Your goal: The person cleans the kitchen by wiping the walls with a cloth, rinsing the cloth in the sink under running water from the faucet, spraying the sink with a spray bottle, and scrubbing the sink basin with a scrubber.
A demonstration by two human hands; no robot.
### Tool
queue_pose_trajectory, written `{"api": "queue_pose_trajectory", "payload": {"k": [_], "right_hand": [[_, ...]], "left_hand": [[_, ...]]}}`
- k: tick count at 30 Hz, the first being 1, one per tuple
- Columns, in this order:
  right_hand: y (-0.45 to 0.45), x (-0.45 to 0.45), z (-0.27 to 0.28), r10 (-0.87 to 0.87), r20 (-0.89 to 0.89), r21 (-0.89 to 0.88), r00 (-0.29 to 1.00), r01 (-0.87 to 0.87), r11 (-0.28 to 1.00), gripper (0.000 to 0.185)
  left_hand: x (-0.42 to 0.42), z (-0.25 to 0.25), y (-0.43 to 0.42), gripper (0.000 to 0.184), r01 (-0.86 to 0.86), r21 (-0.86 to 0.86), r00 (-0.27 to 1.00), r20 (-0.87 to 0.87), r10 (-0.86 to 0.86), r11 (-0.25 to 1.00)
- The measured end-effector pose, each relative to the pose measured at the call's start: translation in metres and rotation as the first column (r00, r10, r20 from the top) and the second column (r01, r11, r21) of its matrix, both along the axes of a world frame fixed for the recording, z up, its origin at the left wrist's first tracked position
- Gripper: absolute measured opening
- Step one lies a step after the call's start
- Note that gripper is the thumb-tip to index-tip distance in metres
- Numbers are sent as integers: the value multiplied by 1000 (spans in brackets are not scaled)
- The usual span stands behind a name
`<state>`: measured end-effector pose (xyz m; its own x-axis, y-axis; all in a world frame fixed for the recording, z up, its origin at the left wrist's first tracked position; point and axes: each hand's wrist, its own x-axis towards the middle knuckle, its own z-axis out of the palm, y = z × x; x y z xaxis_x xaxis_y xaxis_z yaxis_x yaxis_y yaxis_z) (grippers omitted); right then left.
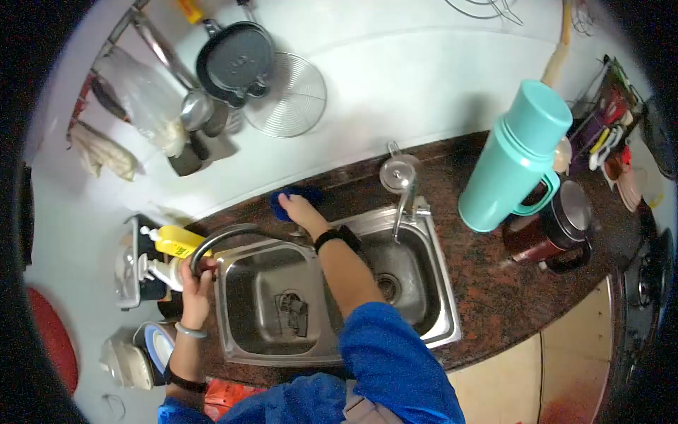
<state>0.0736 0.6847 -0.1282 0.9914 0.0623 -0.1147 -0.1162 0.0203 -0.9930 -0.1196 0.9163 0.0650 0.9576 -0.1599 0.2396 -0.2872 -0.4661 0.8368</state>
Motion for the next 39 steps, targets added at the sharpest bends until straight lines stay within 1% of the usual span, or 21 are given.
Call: {"api": "queue_pose_trajectory", "payload": {"k": [1, 2, 3, 5, 8, 9, 11, 12, 15, 18, 19, 20, 23, 25, 26, 30, 32, 34, 35, 37, 39], "right_hand": [[0, 7, -2, 95, 28, -25, 995, -94, 995, 60], [-22, -18, 47, 124, 136, -53, 983, -118, 992, 53], [-26, -16, 55, 70, 228, -113, 971, -45, 993, 46], [-29, -15, 62, -87, 639, -231, 765, 298, 926, 41], [-56, -6, 54, 149, 649, -609, 746, 392, 689, 36], [-60, -3, 44, 159, 569, -678, 807, 350, 647, 34], [-70, -4, 14, 26, 569, -698, 822, 466, 544, 34], [-71, -4, 16, 32, 564, -704, 825, 460, 540, 34], [-67, -7, 11, -110, 588, -677, 802, 562, 476, 32], [-78, -12, 0, -108, 619, -655, 778, 587, 476, 30], [-88, -13, 2, -9, 636, -678, 771, 565, 471, 29], [-95, -11, 5, 94, 649, -698, 755, 541, 469, 27], [-107, -12, 10, 144, 651, -694, 746, 507, 511, 26], [-111, -13, 14, 168, 649, -707, 742, 505, 496, 26], [-110, -16, 13, 195, 651, -711, 733, 501, 492, 26], [-110, -18, 14, 210, 664, -702, 717, 502, 506, 26], [-109, -15, 13, 208, 652, -704, 729, 482, 521, 26], [-103, -14, 20, 209, 581, -775, 786, 457, 437, 28], [-97, -13, 25, 189, 526, -810, 829, 421, 409, 29], [-90, -11, 22, 119, 538, -793, 834, 453, 406, 30], [-84, -25, 46, 65, 544, -744, 837, 445, 498, 30]], "left_hand": [[-2, 2, 2, 34, -9, 85, 1000, 8, 8, 996], [-4, 4, 2, 34, -25, 94, 999, -18, 27, 995], [-7, 4, 2, 34, -36, 101, 998, -54, 42, 994], [-12, 8, -3, 37, -18, 93, 999, -26, 20, 996], [-13, -5, 7, 45, -49, 85, 999, -6, 50, 995], [-17, -3, 7, 59, -4, 91, 1000, 2, 4, 996], [-28, 2, -5, 73, -104, 189, 992, 95, 87, 976], [-34, 0, -1, 83, -113, 110, 994, 13, 113, 987], [-65, -18, 8, 83, -265, 160, 961, 124, 247, 951], [-109, -43, 12, 79, -339, 128, 941, 43, 336, 932], [-121, -55, 17, 79, -332, 124, 943, 27, 331, 935], [-131, -70, 24, 77, -311, 180, 948, -10, 318, 933], [-138, -87, 13, 68, -292, 273, 942, -85, 325, 917], [-129, -115, 8, 60, -33, 383, 999, -23, 46, 923], [-123, -119, -9, 56, 44, 355, 989, -151, 11, 934], [-71, -151, -107, 61, 302, 99, 890, -386, -243, 948], [-36, -173, -165, 69, 300, -87, 788, -539, -299, 950], [-3, -225, -221, 72, 296, -78, 898, -317, -305, 952], [17, -250, -236, 72, 300, -96, 896, -313, -315, 949], [50, -287, -268, 71, 449, 32, 890, 72, -450, 893], [77, -272, -286, 69, 376, -23, 924, 75, -374, 926]]}}
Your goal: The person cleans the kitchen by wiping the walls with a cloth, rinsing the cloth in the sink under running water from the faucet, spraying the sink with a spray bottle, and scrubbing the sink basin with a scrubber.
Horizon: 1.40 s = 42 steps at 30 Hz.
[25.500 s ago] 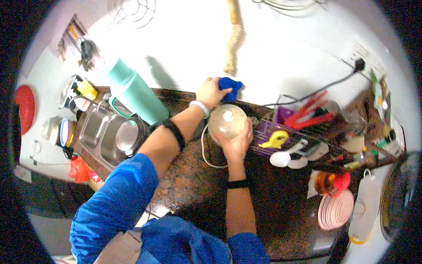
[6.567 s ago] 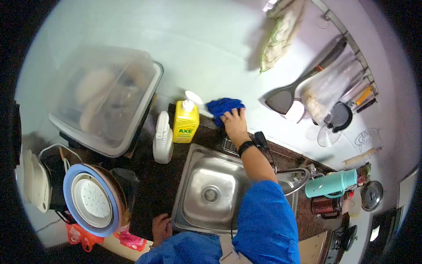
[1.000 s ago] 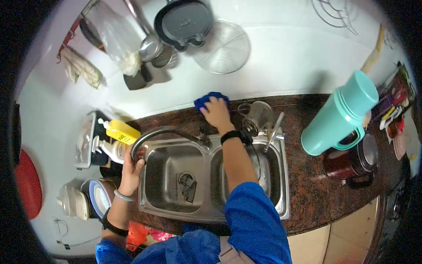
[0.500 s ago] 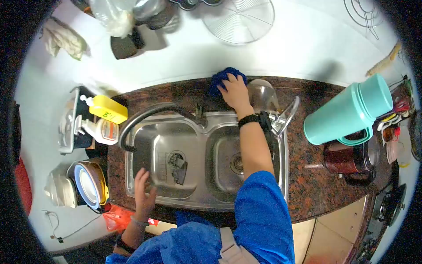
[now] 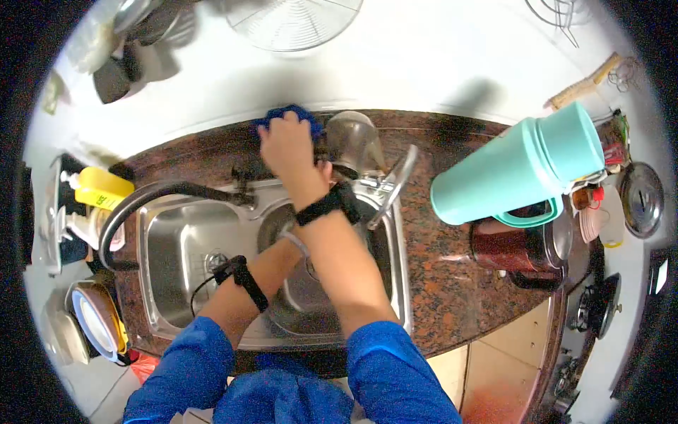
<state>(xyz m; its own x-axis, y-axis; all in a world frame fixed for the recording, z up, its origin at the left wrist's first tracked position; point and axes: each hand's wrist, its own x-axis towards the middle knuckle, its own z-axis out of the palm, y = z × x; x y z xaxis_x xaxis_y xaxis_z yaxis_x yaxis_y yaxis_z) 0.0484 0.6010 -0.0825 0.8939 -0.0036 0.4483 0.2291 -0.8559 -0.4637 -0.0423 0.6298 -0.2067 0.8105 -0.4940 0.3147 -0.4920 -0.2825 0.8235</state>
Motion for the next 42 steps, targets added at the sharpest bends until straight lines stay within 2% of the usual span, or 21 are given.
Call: {"api": "queue_pose_trajectory", "payload": {"k": [3, 4, 6, 8, 9, 11, 14, 17, 18, 20, 23, 26, 28, 30, 32, 33, 34, 36, 38, 40, 42], "right_hand": [[9, -61, 36, -33, 178, 229, 984, -9, 973, 24], [5, -84, 46, -13, 174, 228, 985, -28, 973, 22], [-9, -126, 51, 35, 175, 290, 984, -85, 953, 23], [-31, -164, 37, 83, 147, 396, 986, -136, 908, 31], [-43, -184, 41, 76, 31, 415, 997, -82, 906, 27], [-64, -221, 20, 5, 40, 415, 999, -21, 910, 28], [-101, -265, 24, -34, -85, 593, 996, 78, 801, 25], [-132, -292, 37, -159, 109, 623, 981, 57, 780, 30], [-136, -291, 34, -206, 32, 749, 978, 113, 653, 34], [-152, -281, 29, -258, 14, 780, 966, 151, 607, 37], [-170, -228, 38, -341, -27, 723, 940, 254, 643, 32], [-186, -160, 46, -505, 208, 559, 837, 322, 764, 37], [-205, -101, 41, -533, 270, 609, 802, 287, 740, 39], [-227, -44, 30, -625, 252, 621, 739, 372, 690, 41], [-259, 9, -7, -673, 24, 760, 739, 424, 492, 41], [-265, 21, -23, -609, -99, 757, 787, 457, 467, 41], [-258, 29, -35, -584, -72, 775, 809, 414, 478, 42], [-231, 18, -59, -567, -107, 543, 817, 526, 655, 44], [-213, 4, -68, -285, -121, 311, 951, 309, 899, 43], [-212, 4, -69, 186, -85, 272, 979, -157, 950, 39], [-217, 7, -42, 112, -153, 351, 982, -52, 935, 38]], "left_hand": [[26, 6, -27, 74, -247, -138, 969, -7, 248, 959], [19, 42, -23, 79, -328, -20, 883, 348, 315, 944], [33, 41, -13, 78, -250, 97, 948, 228, 223, 963], [49, 42, -24, 85, -135, -30, 985, 102, 137, 990], [55, 40, -27, 85, -141, 10, 982, 131, 138, 990], [55, 52, -35, 83, -180, 112, 981, 99, 169, 977], [55, 66, -54, 79, -237, 202, 971, 79, 226, 950], [48, 96, -62, 66, -232, 70, 971, 76, 227, 970], [51, 98, -65, 63, -242, 77, 967, 104, 234, 967], [56, 103, -69, 61, -244, 79, 962, 145, 231, 967], [58, 119, -68, 58, -235, 103, 959, 185, 214, 967], [58, 144, -57, 55, -239, 178, 962, 174, 208, 955], [55, 157, -46, 54, -258, 228, 960, 172, 222, 939], [55, 165, -37, 52, -345, 305, 934, 202, 294, 888], [57, 173, -25, 50, -374, 316, 925, 194, 326, 872], [59, 175, -20, 52, -393, 359, 920, 158, 360, 846], [60, 175, -16, 53, -405, 403, 912, 119, 392, 820], [67, 168, -10, 53, -408, 400, 913, 163, 374, 821], [72, 166, -14, 52, -386, 355, 912, 285, 295, 852], [77, 167, -22, 52, -369, 369, 913, 316, 258, 853], [81, 169, -35, 52, -359, 366, 906, 358, 226, 858]]}}
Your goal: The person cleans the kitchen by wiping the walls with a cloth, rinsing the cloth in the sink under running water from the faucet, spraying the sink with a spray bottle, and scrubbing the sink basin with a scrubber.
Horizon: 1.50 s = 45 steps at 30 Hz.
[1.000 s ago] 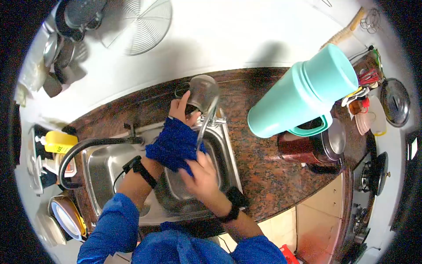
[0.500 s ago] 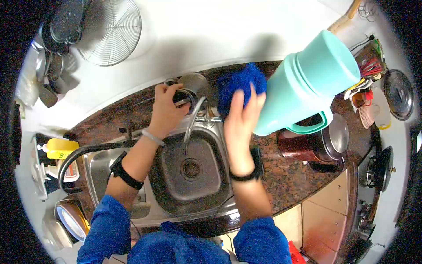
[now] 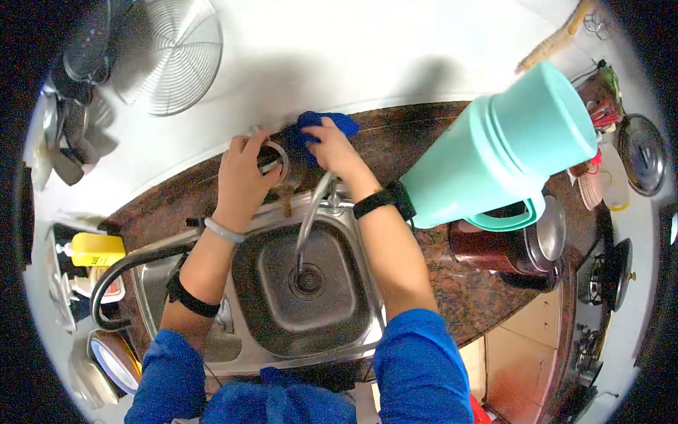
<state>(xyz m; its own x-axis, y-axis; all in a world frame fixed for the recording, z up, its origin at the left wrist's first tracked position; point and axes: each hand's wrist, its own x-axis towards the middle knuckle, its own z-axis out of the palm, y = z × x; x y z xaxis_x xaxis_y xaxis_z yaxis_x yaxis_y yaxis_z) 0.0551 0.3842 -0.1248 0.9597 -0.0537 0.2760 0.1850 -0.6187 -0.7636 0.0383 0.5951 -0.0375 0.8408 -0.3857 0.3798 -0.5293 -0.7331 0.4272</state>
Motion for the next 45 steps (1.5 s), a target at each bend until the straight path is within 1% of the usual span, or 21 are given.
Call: {"api": "queue_pose_trajectory", "payload": {"k": [1, 2, 3, 4, 5, 7, 10, 14, 16, 20, 23, 26, 28, 31, 32, 34, 35, 37, 40, 41, 45], "right_hand": [[0, 0, 12, -66, -87, 87, 994, 74, 993, 37], [0, -1, 17, -381, -10, 74, 925, 380, 922, 35], [-6, 2, 25, -632, 88, 143, 770, 618, 773, 34], [-18, 4, 36, -749, 154, 346, 644, 675, 652, 39], [-30, 12, 41, -855, 259, 357, 450, 777, 518, 45], [-58, 24, 55, -897, 138, 627, 419, 664, 407, 50], [-82, 49, 46, -850, -235, 853, 471, 520, 52, 46], [-57, 45, -15, -856, -107, 311, 506, 835, 454, 54], [-26, 20, -35, -706, 153, 209, 692, 675, 707, 32], [-22, -25, -5, -151, -121, 71, 981, 160, 985, 33], [4, -42, -5, -308, -100, -330, 946, 260, 907, 35], [-4, -50, -28, -351, -126, -347, 928, 290, 892, 34], [-4, -68, -29, -369, -191, -318, 910, 298, 900, 33], [-15, -117, -24, -272, -281, -215, 920, 216, 952, 31], [-18, -137, -50, -272, -141, -264, 952, 229, 937, 33], [-3, -181, -18, -405, -319, -32, 857, 417, 908, 33], [7, -204, -14, -403, -309, -62, 861, 405, 912, 31], [23, -255, -22, -357, -239, -188, 903, 318, 929, 26], [48, -337, -8, -390, -231, -239, 891, 337, 911, 19], [54, -365, 4, -434, -277, -251, 857, 371, 894, 19], [51, -459, 15, -639, -342, -385, 689, 518, 764, 21]], "left_hand": [[-2, 0, -2, 52, 25, 44, 1000, 7, -26, 999], [-1, 1, -5, 51, 45, 86, 999, 19, -47, 995], [0, 1, -6, 51, 47, 80, 999, 25, -49, 996], [1, 2, -6, 50, 90, 85, 996, 1, -91, 992], [3, 1, -6, 50, 136, 90, 991, -26, -134, 987], [11, -9, -5, 52, 180, -6, 977, -115, -179, 984], [17, -10, -6, 55, 221, -107, 936, -258, -241, 970], [23, -13, -13, 59, 179, -154, 876, -425, -228, 972], [20, -3, -21, 59, 99, -264, 800, -552, -235, 959], [24, -17, -19, 42, 80, -314, 923, -335, -189, 946], [19, -6, -26, 31, -177, -468, 808, -571, -143, 866], [25, -28, -28, 29, -217, -538, 906, -422, -37, 815], [17, -26, -34, 26, -277, -612, 870, -486, -76, 741], [36, -35, -26, 30, -125, -435, 983, -179, 50, 892], [46, -43, -22, 30, -127, -439, 982, -185, 49, 889], [49, -44, -21, 31, -114, -323, 993, -66, 97, 940], [43, -40, -20, 31, -112, -322, 993, -77, 92, 940], [32, -25, -19, 39, -170, -421, 925, -380, -3, 891], [10, -30, -26, 53, -37, -304, 984, -175, -18, 952], [-3, -22, -26, 70, 15, -124, 987, -156, -35, 992], [-10, -14, -32, 84, 79, -37, 976, -198, -84, 996]]}}
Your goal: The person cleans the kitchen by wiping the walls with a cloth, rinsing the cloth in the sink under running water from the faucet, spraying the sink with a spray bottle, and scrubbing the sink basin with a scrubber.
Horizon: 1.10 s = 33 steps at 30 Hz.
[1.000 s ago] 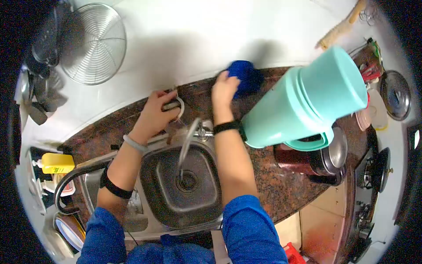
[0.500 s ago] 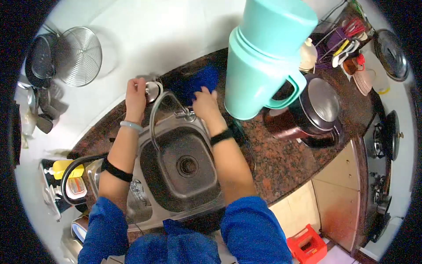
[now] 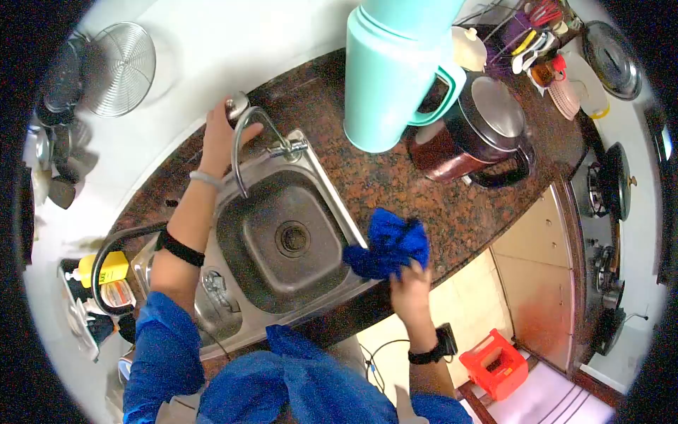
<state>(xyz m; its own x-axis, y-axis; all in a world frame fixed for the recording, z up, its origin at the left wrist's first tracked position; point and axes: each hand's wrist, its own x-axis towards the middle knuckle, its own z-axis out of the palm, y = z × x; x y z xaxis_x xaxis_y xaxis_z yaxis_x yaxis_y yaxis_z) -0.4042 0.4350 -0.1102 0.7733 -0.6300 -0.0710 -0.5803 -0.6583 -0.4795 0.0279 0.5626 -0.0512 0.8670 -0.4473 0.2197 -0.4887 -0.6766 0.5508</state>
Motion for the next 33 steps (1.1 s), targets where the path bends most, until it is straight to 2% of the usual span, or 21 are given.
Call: {"api": "queue_pose_trajectory", "payload": {"k": [1, 3, 4, 5, 7, 9, 11, 12, 13, 16, 17, 18, 19, 21, 22, 24, 25, 30, 31, 32, 33], "right_hand": [[-6, -16, -6, -46, -8, -77, 999, 45, 996, 22], [-23, -37, -22, -410, 41, 314, 911, 378, 871, 24], [-22, -14, 14, -530, 175, 568, 830, 355, 743, 27], [-22, 7, 29, -528, 174, 569, 831, 353, 743, 27], [-25, 50, 47, -543, 421, 747, 727, 62, 662, 29], [-28, 112, 56, -325, 579, 576, 748, -93, 812, 29], [-37, 185, 54, 46, 643, 188, 765, -216, 958, 32], [-36, 225, 58, 134, 621, 48, 772, -208, 977, 36], [-35, 269, 53, 188, 609, -102, 771, -159, 982, 37], [-53, 382, -1, 105, 332, -75, 937, -85, 994, 41], [-56, 389, -12, 102, 335, -69, 937, -84, 994, 41], [-59, 390, -22, 78, 197, -89, 977, -61, 994, 40], [-59, 387, -34, 47, 49, -108, 998, -42, 993, 39], [-66, 363, -64, 228, 272, -163, 935, -189, 968, 33], [-57, 337, -56, 217, 281, -95, 935, -198, 976, 31], [-39, 285, -57, 229, 338, -196, 913, -170, 966, 21], [-32, 258, -42, 187, 331, -45, 925, -182, 982, 20], [16, 115, -15, 252, 200, 80, 947, -272, 959, 28], [18, 93, -11, 165, 182, 239, 969, -207, 949, 28], [16, 69, -14, 67, 221, 215, 973, -116, 970, 24], [8, 45, -10, -191, 210, 496, 959, 64, 866, 24]], "left_hand": [[6, -4, -3, 84, 6, -1, 1000, -5, -6, 1000], [18, -12, -6, 77, 145, 35, 972, 179, -149, 989], [17, -6, -9, 74, 169, 28, 972, 161, -171, 985], [16, -2, -10, 74, 166, 30, 973, 160, -169, 986], [16, 5, -10, 73, 137, -52, 982, 139, -129, 989], [11, 17, -6, 72, 143, -70, 979, 159, -130, 987], [12, 23, 3, 72, 146, -86, 974, 188, -128, 985], [14, 23, 6, 69, 190, -72, 967, 189, -174, 979], [16, 24, 9, 67, 235, -57, 957, 189, -221, 970], [15, 22, 11, 63, 258, -77, 955, 171, -242, 963], [16, 20, 9, 61, 290, -80, 940, 214, -267, 954], [14, 20, 7, 59, 283, -82, 943, 205, -261, 956], [15, 16, 6, 59, 286, -78, 944, 192, -267, 955], [21, 11, -4, 63, 283, -121, 952, 153, -264, 952], [22, 8, -8, 62, 280, -142, 957, 119, -265, 949], [29, -12, -19, 63, 315, -140, 947, 116, -301, 939], [33, -15, -27, 63, 340, -132, 936, 140, -322, 931], [36, -8, -67, 63, 461, -187, 873, -84, -481, 868], [42, -8, -74, 63, 476, -106, 868, -103, -486, 873], [48, -8, -78, 67, 498, -90, 858, -91, -505, 862], [52, -11, -78, 72, 515, -66, 850, -85, -519, 854]]}}
